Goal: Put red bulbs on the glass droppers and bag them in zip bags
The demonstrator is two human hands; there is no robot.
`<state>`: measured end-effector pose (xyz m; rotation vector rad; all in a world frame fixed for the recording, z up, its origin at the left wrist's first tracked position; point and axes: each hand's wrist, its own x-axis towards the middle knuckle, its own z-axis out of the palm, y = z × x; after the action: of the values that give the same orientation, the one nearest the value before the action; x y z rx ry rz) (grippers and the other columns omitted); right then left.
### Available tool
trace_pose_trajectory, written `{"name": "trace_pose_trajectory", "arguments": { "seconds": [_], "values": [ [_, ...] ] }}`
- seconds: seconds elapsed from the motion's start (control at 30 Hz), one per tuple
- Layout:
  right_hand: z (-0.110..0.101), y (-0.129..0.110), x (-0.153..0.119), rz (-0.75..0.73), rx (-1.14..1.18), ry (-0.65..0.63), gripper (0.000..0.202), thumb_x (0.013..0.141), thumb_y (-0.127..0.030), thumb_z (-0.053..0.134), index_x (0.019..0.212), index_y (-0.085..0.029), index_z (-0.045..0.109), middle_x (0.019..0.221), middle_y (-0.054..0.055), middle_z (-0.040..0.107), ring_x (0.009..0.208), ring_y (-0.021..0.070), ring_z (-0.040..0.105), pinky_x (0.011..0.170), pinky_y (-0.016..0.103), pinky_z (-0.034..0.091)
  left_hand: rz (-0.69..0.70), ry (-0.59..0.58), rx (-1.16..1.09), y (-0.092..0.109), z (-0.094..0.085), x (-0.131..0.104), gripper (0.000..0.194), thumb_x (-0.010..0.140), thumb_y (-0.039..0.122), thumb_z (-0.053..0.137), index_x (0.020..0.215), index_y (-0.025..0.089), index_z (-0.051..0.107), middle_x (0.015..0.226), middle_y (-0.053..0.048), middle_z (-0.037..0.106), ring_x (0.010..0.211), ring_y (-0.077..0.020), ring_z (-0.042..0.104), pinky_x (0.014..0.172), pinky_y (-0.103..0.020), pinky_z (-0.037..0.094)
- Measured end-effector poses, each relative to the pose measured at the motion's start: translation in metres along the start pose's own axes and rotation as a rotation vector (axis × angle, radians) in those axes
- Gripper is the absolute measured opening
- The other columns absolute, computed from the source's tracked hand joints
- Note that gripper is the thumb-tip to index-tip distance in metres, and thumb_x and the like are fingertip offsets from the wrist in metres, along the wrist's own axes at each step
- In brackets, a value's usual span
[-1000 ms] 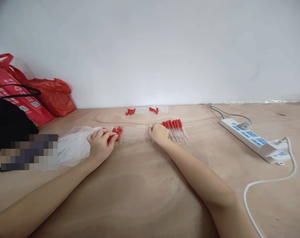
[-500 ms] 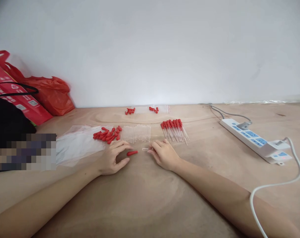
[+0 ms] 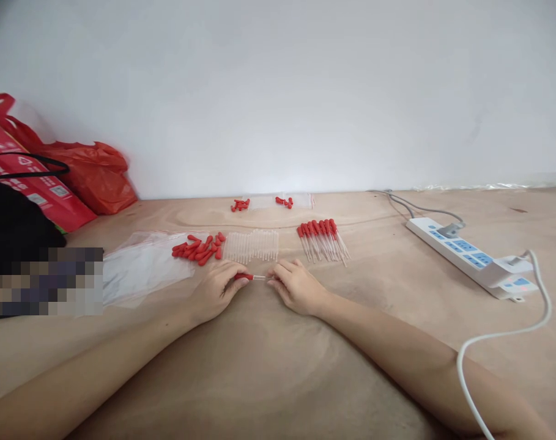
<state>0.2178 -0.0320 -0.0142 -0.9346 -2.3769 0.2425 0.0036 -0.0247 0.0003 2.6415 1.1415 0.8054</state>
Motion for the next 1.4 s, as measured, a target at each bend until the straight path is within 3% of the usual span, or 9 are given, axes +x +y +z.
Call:
{"name": "trace_pose_trajectory", "arguments": {
  "seconds": [0.5,1.0,1.2,1.4],
  "values": [
    [0.004,0.005,0.002,-0.102,0.008,0.036,0.014,0.087,-0.021,0.041,0.086,-0.017,0.054,0.076,0.003,0.06,0.07,0.0119,0.053,0.069,0.027,0.029,0.094,-0.009,-0.087,0.002,0.002,-0.002,0.018,0.087,0.026,0.042,0.082,0.019,0.057,0.075,0.0,0.066,0.067,-0.0128,0.057,0.076,-0.031,0.032],
    [0.0,-0.007,0.007,-0.195,-0.309,0.08,0.021,0.081,-0.014,0.038,0.079,-0.016,0.059,0.069,0.002,0.058,0.056,0.0106,0.04,0.064,0.032,0.019,0.175,0.023,0.045,0.005,0.002,-0.005,0.019,0.086,0.025,0.041,0.078,0.017,0.056,0.07,0.0,0.064,0.065,-0.0127,0.056,0.081,-0.034,0.029],
    [0.004,-0.01,0.009,-0.185,-0.271,0.06,0.023,0.083,-0.017,0.037,0.075,-0.015,0.058,0.062,0.002,0.054,0.052,0.0107,0.037,0.061,0.03,0.019,0.186,-0.007,0.07,0.008,0.002,-0.005,0.02,0.086,0.027,0.039,0.079,0.018,0.055,0.069,-0.001,0.063,0.067,-0.0138,0.055,0.083,-0.034,0.03],
    [0.008,-0.012,0.011,-0.147,-0.164,0.006,0.023,0.084,-0.018,0.036,0.074,-0.015,0.057,0.063,0.002,0.056,0.055,0.0108,0.043,0.062,0.028,0.022,0.226,-0.011,0.07,0.009,0.001,-0.004,0.021,0.086,0.026,0.038,0.077,0.017,0.055,0.067,-0.001,0.062,0.065,-0.0133,0.054,0.081,-0.033,0.03]
  ]
}}
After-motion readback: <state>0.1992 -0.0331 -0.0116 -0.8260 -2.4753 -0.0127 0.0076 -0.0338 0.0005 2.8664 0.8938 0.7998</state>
